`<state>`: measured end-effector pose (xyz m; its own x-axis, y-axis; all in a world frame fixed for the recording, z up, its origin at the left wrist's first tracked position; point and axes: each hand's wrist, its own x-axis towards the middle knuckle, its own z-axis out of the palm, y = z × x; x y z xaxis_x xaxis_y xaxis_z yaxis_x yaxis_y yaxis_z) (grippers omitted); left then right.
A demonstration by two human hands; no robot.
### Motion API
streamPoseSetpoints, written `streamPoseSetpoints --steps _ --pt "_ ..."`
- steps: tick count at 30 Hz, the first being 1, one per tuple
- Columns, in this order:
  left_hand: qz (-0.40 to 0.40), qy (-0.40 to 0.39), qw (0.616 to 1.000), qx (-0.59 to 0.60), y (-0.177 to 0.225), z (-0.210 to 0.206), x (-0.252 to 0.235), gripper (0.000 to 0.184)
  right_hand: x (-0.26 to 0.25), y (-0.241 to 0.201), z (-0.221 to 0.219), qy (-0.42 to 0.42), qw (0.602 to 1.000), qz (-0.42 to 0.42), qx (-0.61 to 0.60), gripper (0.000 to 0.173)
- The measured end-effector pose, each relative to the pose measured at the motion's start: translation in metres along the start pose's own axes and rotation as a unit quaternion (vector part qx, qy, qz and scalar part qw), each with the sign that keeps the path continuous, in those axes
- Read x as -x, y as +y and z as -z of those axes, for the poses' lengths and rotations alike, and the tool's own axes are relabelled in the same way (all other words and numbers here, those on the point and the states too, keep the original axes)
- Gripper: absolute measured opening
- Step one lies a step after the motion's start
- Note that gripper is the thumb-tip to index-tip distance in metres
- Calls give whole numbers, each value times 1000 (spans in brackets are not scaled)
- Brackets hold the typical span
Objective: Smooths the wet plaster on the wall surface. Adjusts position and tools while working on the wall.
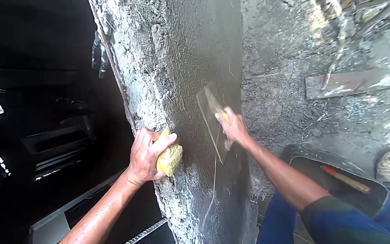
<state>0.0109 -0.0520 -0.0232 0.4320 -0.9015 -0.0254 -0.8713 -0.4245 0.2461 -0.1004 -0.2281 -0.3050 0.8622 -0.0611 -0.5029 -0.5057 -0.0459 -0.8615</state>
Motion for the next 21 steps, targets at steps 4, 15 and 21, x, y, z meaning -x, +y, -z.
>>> streamPoseSetpoints --steps 4,15,21 --pt "2 -1 1000 4 1 0 3 63 10 -73 12 42 990 129 -27 50" --pt "8 -4 1000 -1 -1 1 5 62 27 116 -37 -35 977 -205 -57 54" --pt "2 0 1000 3 -2 0 2 64 -82 -12 16 9 996 -58 -70 53"
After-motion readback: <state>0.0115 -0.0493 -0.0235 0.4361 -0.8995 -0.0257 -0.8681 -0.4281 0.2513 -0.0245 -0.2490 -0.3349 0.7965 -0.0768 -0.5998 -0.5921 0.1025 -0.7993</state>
